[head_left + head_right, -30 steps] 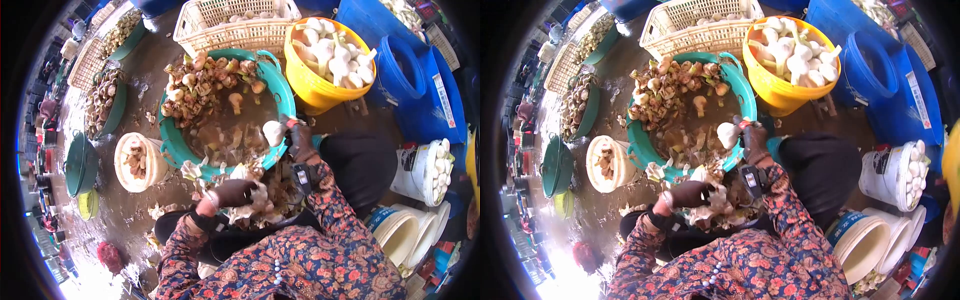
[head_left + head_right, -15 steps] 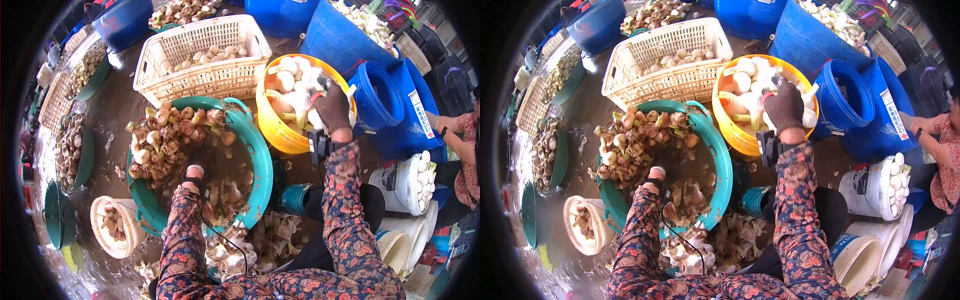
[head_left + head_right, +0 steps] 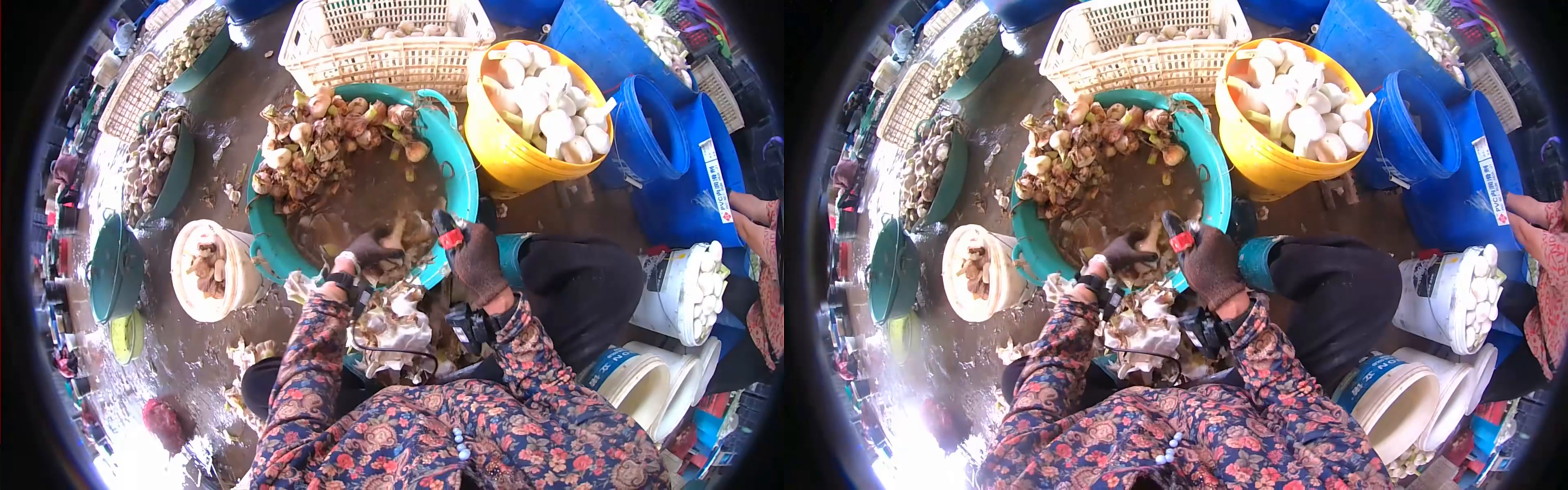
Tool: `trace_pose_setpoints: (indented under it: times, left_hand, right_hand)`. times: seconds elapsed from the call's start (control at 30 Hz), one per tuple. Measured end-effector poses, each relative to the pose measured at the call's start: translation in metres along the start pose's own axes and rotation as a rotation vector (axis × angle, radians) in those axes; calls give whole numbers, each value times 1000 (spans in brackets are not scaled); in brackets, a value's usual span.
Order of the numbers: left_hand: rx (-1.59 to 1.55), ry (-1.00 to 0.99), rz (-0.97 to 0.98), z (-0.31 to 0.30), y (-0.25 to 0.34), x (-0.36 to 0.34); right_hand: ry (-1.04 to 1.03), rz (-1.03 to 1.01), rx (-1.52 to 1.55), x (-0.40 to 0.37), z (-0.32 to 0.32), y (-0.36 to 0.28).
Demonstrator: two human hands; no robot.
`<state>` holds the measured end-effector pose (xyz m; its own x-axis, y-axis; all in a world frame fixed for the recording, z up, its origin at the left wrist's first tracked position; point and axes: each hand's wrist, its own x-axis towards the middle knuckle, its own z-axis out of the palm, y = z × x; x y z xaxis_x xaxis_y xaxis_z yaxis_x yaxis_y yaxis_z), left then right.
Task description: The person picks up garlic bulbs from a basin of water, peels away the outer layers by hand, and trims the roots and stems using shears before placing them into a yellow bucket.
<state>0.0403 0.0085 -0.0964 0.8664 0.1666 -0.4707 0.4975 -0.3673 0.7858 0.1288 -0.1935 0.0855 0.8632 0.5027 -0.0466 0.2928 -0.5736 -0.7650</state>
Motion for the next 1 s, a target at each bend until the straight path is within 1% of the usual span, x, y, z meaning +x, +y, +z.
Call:
trace_pose_setpoints:
  times: [0.07, 0.1, 0.13, 0.2, 0.23, 0.27, 0.33, 0.37, 0.4, 0.47, 0.5, 0.53, 0.57, 0.6, 0.67, 0.7, 0.73, 0.8, 0.83, 0.87, 0.9, 0.93, 0.97, 1.0]
  left_hand:
    - [-80, -28, 58, 20, -22, 14]
    - [-139, 47, -26, 30, -22, 18]
    - [-142, 34, -26, 30, -17, 19]
    - [-119, -19, -103, 23, -11, 18]
    - [-165, 45, -8, 25, -5, 16]
    - [-107, -110, -51, 23, 2, 16]
    - [89, -27, -18, 33, 12, 14]
    - [117, 83, 75, 52, -21, 36]
    - [-68, -89, -95, 34, 19, 17]
    - [-413, 1, 39, 44, 1, 22]
    - [-441, 49, 90, 37, 29, -3]
    - [-469, 96, 141, 27, 60, -26]
    - [-364, 171, 276, 30, 54, -31]
    - [-434, 138, 225, 25, 78, -53]
    - [-155, 231, 300, 22, 96, -78]
    - [161, 359, 385, 20, 114, -94]
    - [287, 394, 369, 23, 119, -102]
    - [380, 459, 320, 22, 127, -117]
    - [383, 465, 320, 23, 133, -123]
    - [434, 463, 272, 23, 140, -129]
    - [485, 458, 222, 23, 143, -135]
    - [489, 463, 221, 22, 144, -138]
    - [506, 463, 241, 21, 145, -140]
    - [524, 464, 261, 19, 146, -142]
  right_hand:
    - [2, 63, 10, -11, 8, 25]
    - [-9, 121, -35, -14, 8, 33]
    - [-6, 133, -41, -13, 10, 44]
    - [-61, 228, 64, -13, 17, 65]
    - [-54, 232, 86, -12, 21, 67]
    - [-58, 216, 92, -14, 28, 73]
    - [-43, 228, 106, -8, 42, 85]
    - [-81, 326, 133, -5, 44, 85]
    - [-75, 318, 136, 0, 42, 84]
    - [-52, 336, 44, -4, 40, 86]
    - [-54, 338, 39, -16, 40, 87]
    - [-30, 270, -36, -9, 38, 78]
    - [-16, 240, -59, -9, 49, 85]
    - [-4, 197, -88, -11, 59, 92]
    - [-63, 214, -80, -17, 45, 55]
    - [-112, 231, -72, -20, 40, 41]
    - [-117, 225, -66, -21, 41, 40]
    - [-175, 210, -8, -25, 43, 40]
    - [-228, 210, -28, -27, 40, 37]
    - [-229, 204, -25, -29, 40, 37]
    - [-247, 150, -38, -31, 42, 37]
    - [-263, 94, -51, -33, 43, 36]
    - [-215, 31, -13, -36, 43, 35]
    - [-212, 21, -11, -37, 42, 34]
